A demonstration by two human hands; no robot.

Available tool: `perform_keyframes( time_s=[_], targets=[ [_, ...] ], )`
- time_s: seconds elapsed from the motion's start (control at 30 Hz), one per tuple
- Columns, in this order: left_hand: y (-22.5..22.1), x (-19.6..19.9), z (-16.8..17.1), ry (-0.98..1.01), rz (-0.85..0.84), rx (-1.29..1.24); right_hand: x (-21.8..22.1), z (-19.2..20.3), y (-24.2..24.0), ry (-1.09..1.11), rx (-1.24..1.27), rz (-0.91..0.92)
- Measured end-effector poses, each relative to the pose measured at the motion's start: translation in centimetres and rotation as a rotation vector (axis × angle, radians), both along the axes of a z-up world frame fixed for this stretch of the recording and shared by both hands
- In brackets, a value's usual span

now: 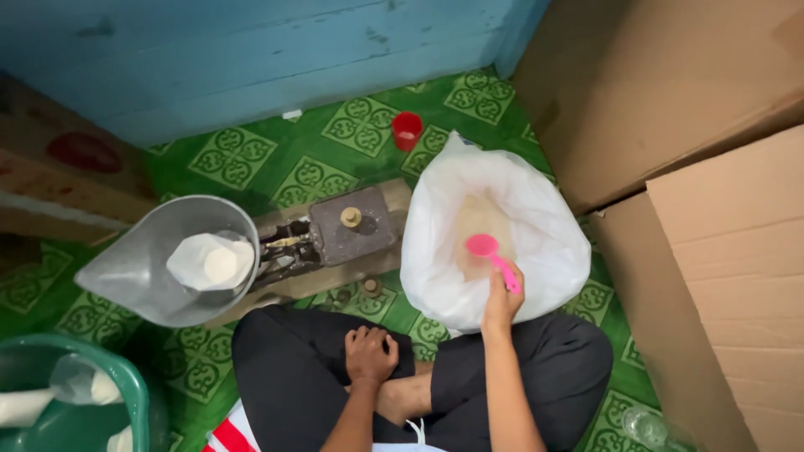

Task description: Scoop powder from a large bag into a funnel using a spoon while sitting on the floor.

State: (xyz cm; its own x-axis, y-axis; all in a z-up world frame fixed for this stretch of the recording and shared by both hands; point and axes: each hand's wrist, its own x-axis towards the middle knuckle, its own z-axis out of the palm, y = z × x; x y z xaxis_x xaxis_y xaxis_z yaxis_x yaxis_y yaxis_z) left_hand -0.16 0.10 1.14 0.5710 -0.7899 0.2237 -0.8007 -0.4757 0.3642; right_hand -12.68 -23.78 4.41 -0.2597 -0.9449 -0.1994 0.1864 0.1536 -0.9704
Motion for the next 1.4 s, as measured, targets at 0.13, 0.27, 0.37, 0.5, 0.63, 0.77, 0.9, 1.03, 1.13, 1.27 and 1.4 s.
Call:
perform_keyframes(
  time_s=[0.13, 0.27, 0.37, 0.5, 0.63, 0.77, 0.9, 1.03, 1.13, 1.27, 1.4],
  targets=[
    [-0.2, 0.1, 0.1, -0.021, -0.007, -0.052, 1.0, 0.0, -0.4, 0.132, -0.004, 0.118],
    [-0.2, 0.0, -0.2, -0.019, -0.017, -0.02, 2.4, 0.8, -1.3, 0.132, -0.006, 0.145],
    [-0.4, 0.2, -0.1, -0.002, -0.029, 0.017, 3.2, -3.7, -3.1, -0.052, -0.013, 0.101],
    [-0.4, 0.4, -1.0, 0.001, -0.036, 0.045, 4.3, -3.6, -4.4, -0.143, 0.076, 0.068],
    [-0.3, 0.4, -1.1, 0.02, -0.039, 0.103, 4.3, -3.2, -5.0, -0.095, -0.007, 0.073],
    [-0.4, 0.2, -0.9, 0.0, -0.031, 0.085, 3.5, -2.1, -4.9, -0.152, -0.006, 0.072],
    [-0.6, 0.4, -0.6, -0.021, -0.035, 0.092, 2.7, -1.7, -4.7, -0.184, -0.021, 0.007],
    [-0.3, 0.3, -0.8, -0.024, -0.046, 0.062, 1.5, 0.4, -3.5, -0.246, -0.058, -0.022],
    [-0.4, 0.2, 0.0, -0.044, -0.041, 0.012, 0.6, 1.8, -2.7, -0.295, -0.087, -0.019],
    [-0.1, 0.2, 0.1, -0.037, -0.032, -0.021, -0.7, 3.0, -1.8, -0.332, -0.13, -0.028],
    [-0.1, 0.1, 0.0, -0.046, -0.028, -0.059, -1.1, 6.6, -0.8, -0.373, -0.197, -0.004]
  ],
)
